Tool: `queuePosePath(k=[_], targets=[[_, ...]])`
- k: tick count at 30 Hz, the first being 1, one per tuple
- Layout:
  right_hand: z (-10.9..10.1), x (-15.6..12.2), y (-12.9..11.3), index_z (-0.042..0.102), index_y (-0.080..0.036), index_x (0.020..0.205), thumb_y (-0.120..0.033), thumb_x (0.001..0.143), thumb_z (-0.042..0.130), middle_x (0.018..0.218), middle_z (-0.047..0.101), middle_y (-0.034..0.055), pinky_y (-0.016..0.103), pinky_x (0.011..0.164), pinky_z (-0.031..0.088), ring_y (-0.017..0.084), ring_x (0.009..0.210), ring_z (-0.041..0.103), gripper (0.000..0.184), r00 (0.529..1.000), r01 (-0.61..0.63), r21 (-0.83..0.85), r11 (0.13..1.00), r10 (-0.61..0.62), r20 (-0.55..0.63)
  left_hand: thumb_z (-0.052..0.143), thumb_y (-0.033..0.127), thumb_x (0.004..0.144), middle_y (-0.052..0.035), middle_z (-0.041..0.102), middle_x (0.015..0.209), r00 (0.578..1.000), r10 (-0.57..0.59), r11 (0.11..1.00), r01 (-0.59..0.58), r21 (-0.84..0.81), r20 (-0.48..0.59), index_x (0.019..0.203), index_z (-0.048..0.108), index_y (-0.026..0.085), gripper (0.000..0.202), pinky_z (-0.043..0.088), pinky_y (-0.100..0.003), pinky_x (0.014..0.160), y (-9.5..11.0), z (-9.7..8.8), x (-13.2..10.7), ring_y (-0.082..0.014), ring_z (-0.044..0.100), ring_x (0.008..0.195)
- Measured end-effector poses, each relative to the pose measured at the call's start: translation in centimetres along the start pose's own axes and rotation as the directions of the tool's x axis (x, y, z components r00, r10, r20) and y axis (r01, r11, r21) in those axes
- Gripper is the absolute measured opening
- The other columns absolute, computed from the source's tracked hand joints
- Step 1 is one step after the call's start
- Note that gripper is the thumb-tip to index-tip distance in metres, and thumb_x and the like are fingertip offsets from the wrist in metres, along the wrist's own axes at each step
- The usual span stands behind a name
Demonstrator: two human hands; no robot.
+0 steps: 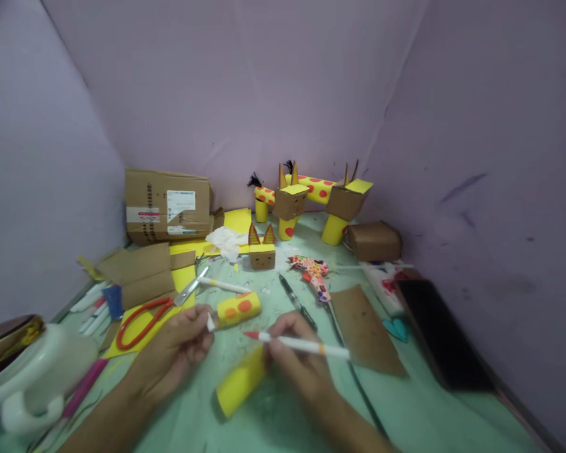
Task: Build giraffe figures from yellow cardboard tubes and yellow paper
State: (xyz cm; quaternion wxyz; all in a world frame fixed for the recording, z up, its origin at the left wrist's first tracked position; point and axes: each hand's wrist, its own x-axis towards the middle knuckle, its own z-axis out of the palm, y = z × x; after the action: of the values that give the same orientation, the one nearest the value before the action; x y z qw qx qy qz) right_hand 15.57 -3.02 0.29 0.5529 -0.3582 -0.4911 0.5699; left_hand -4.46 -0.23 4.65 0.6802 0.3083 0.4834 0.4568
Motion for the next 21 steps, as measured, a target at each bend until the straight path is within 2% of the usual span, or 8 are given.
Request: queuePosePath(k=[3, 7, 9, 11, 14, 15, 18, 21], targets=[[0.1, -0.3, 0.0, 0.056, -0.022, 0.08, -0.037, 0.082, 0.061, 0.065, 0.061, 0.0001, 0.026, 0.055, 0.044, 0.016, 0.059, 0.055, 0.016, 1.0, 0.005, -0.086, 0.996, -0.005, 0.0, 0.079, 0.037, 0.057, 0.003, 0.059, 0.062, 0.999, -0.052, 0.998, 0.052, -0.046, -0.001, 0.07, 0.052, 0.013, 0.038, 0.035, -0.011, 0.036, -1.5, 0.8, -0.1, -0.0015, 0.047, 0.041], [0.0, -0.5, 0.0, 0.06, -0.021, 0.079, -0.035, 0.081, 0.062, 0.067, 0.061, 0.0011, 0.027, 0.058, 0.044, 0.016, 0.062, 0.057, 0.014, 0.999, 0.046, -0.231, 0.972, -0.043, 0.021, 0.077, 0.04, 0.061, 0.0033, 0.061, 0.064, 0.997, -0.078, 0.992, 0.08, -0.093, 0.03, 0.075, 0.049, 0.016, 0.039, 0.03, -0.011, 0.03, -2.3, 1.2, -0.4, -0.0027, 0.047, 0.038], [0.0, -0.5, 0.0, 0.06, -0.021, 0.079, -0.036, 0.081, 0.061, 0.067, 0.061, 0.0014, 0.028, 0.058, 0.045, 0.017, 0.062, 0.057, 0.015, 0.998, 0.057, -0.252, 0.966, -0.056, 0.01, 0.073, 0.04, 0.064, 0.0048, 0.06, 0.059, 0.998, -0.033, 0.999, 0.032, 0.01, 0.047, 0.077, 0.048, 0.017, 0.036, 0.029, -0.013, 0.028, -2.4, 1.3, -0.6, -0.0042, 0.044, 0.034], [-0.1, -0.4, 0.0, 0.06, -0.021, 0.078, -0.038, 0.08, 0.062, 0.064, 0.061, 0.0013, 0.028, 0.056, 0.045, 0.017, 0.059, 0.057, 0.018, 0.998, 0.043, -0.239, 0.97, -0.053, -0.037, 0.07, 0.033, 0.065, 0.0071, 0.056, 0.054, 0.998, 0.05, 0.979, -0.057, 0.195, 0.041, 0.076, 0.05, 0.018, 0.027, 0.031, -0.015, 0.031, -2.3, 1.4, -0.9, -0.0051, 0.043, 0.034], [-0.6, -0.3, -0.1, 0.061, -0.02, 0.077, -0.041, 0.078, 0.064, 0.06, 0.062, 0.0017, 0.028, 0.053, 0.045, 0.017, 0.056, 0.057, 0.021, 0.992, 0.002, -0.2, 0.98, -0.026, -0.12, 0.064, 0.018, 0.066, 0.0063, 0.053, 0.055, 0.974, 0.209, 0.845, -0.223, 0.486, 0.084, 0.074, 0.06, 0.016, 0.009, 0.038, -0.017, 0.043, -2.2, 1.5, -1.4, -0.0065, 0.048, 0.045], [-0.8, -0.3, 0.0, 0.062, -0.02, 0.077, -0.041, 0.077, 0.064, 0.059, 0.063, 0.0021, 0.028, 0.052, 0.046, 0.017, 0.056, 0.057, 0.021, 0.991, -0.008, -0.19, 0.982, -0.018, -0.136, 0.063, 0.016, 0.067, 0.005, 0.056, 0.058, 0.961, 0.252, 0.79, -0.273, 0.549, 0.116, 0.076, 0.064, 0.015, 0.009, 0.039, -0.018, 0.048, -2.1, 1.5, -1.5, -0.0075, 0.05, 0.05], [-1.5, -0.1, 0.3, 0.064, -0.021, 0.079, -0.042, 0.076, 0.065, 0.06, 0.064, 0.0029, 0.028, 0.051, 0.047, 0.018, 0.055, 0.058, 0.022, 0.988, -0.018, -0.162, 0.987, -0.006, -0.152, 0.061, 0.014, 0.07, 0.0005, 0.064, 0.066, 0.931, 0.31, 0.66, -0.355, 0.663, 0.19, 0.081, 0.069, 0.015, 0.014, 0.043, -0.021, 0.058, -2.0, 1.3, -1.7, -0.0111, 0.056, 0.06], [-1.8, -0.1, 0.8, 0.065, -0.021, 0.081, -0.042, 0.076, 0.066, 0.06, 0.065, 0.0033, 0.029, 0.052, 0.048, 0.019, 0.055, 0.059, 0.021, 0.989, -0.035, -0.139, 0.99, 0.014, -0.146, 0.06, 0.015, 0.073, -0.0019, 0.068, 0.068, 0.906, 0.343, 0.592, -0.414, 0.692, 0.249, 0.072, 0.07, 0.016, 0.01, 0.045, -0.023, 0.061, -1.8, 1.1, -1.5, -0.0133, 0.059, 0.063]])
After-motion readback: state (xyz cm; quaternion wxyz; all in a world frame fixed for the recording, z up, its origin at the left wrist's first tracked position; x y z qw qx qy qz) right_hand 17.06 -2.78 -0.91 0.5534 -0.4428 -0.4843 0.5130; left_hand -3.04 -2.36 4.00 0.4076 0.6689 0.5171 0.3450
